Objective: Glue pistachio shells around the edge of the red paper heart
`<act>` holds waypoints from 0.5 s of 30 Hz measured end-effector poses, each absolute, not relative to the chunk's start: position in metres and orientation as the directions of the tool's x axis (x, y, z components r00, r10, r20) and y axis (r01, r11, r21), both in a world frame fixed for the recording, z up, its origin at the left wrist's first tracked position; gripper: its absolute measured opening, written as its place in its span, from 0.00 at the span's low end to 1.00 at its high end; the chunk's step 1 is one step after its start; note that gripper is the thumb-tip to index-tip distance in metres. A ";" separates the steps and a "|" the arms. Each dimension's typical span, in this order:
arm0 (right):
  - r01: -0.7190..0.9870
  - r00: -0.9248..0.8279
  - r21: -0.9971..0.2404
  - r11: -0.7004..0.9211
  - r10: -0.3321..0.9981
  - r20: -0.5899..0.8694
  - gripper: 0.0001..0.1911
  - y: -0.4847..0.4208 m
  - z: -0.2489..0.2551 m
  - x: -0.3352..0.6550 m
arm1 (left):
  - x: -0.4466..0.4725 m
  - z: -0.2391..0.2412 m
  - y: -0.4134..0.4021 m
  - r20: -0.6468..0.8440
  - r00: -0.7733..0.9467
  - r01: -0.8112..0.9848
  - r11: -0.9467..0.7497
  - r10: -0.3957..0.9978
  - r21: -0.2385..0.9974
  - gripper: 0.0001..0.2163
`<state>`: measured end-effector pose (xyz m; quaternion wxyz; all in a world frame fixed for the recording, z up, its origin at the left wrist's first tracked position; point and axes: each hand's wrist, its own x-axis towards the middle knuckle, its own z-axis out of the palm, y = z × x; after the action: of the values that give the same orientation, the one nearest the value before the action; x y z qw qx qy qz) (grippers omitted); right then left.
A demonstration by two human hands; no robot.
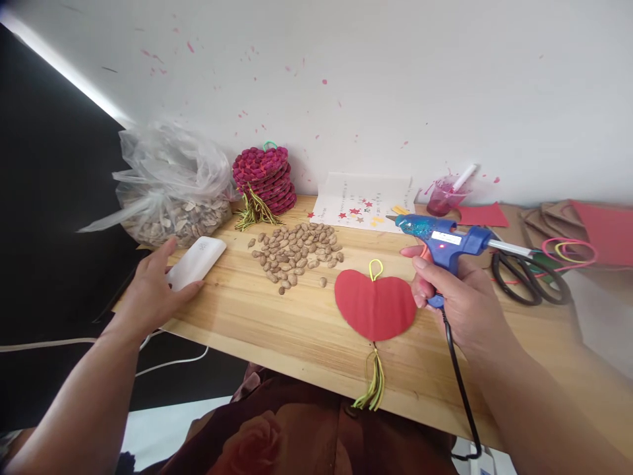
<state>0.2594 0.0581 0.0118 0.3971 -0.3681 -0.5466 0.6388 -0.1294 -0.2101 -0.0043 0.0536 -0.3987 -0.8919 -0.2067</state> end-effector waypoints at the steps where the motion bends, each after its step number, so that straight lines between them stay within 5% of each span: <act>1: -0.102 -0.416 -0.991 -0.085 0.908 -0.035 0.07 0.058 0.012 0.260 | -0.131 -0.003 -0.210 0.255 -0.673 0.736 0.597 0.694 0.319 0.41; 6: -0.088 -0.419 -0.994 -0.072 0.907 -0.028 0.08 0.057 0.012 0.258 | -0.118 0.008 -0.197 0.399 -0.683 0.731 0.582 0.612 0.357 0.33; 11: -0.093 -0.418 -0.993 -0.068 0.908 -0.023 0.08 0.056 0.013 0.257 | -0.077 0.030 -0.154 0.602 -0.648 0.758 0.311 0.467 0.574 0.10; 15: -0.087 -0.410 -0.995 -0.057 0.912 -0.016 0.08 0.057 0.012 0.257 | -0.047 0.053 -0.107 0.597 -0.569 0.780 0.142 0.565 0.609 0.15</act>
<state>0.2572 0.0567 0.0123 0.3988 -0.3690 -0.5592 0.6261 -0.0474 -0.1073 0.0534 0.1132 -0.4500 -0.7471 -0.4759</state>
